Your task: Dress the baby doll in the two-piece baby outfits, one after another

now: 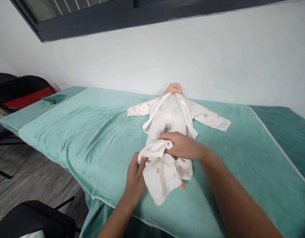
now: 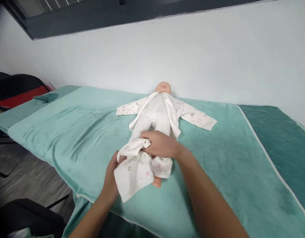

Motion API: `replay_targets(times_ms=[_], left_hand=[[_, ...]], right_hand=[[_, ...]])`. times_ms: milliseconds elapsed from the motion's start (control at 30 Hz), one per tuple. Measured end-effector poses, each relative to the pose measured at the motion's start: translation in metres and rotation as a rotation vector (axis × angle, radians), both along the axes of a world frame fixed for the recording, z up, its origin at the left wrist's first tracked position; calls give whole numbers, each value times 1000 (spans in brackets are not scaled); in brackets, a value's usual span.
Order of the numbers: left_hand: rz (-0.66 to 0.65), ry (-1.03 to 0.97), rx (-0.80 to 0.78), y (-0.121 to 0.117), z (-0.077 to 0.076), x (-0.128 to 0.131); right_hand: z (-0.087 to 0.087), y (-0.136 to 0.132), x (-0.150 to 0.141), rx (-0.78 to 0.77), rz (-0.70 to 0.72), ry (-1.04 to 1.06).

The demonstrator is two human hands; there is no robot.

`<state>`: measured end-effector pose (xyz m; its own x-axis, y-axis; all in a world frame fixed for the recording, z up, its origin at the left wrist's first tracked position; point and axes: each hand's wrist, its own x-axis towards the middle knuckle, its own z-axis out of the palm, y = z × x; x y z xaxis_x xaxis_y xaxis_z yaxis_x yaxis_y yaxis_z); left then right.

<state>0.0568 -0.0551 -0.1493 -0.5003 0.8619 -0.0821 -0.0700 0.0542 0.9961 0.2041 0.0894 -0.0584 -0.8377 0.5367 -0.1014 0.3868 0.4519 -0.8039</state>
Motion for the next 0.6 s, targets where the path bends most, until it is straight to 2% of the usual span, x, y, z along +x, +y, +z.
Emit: replay_targets(times_ms=[200, 400, 600], left_hand=[[-70, -22, 53, 30, 3, -17], [-30, 167, 82, 65, 13, -30], [-70, 263, 113, 100, 23, -39]], right_hand=[[1, 0, 2, -37, -37, -43], [-4, -2, -1, -35, -53, -31], [-8, -4, -8, 85, -44, -60]])
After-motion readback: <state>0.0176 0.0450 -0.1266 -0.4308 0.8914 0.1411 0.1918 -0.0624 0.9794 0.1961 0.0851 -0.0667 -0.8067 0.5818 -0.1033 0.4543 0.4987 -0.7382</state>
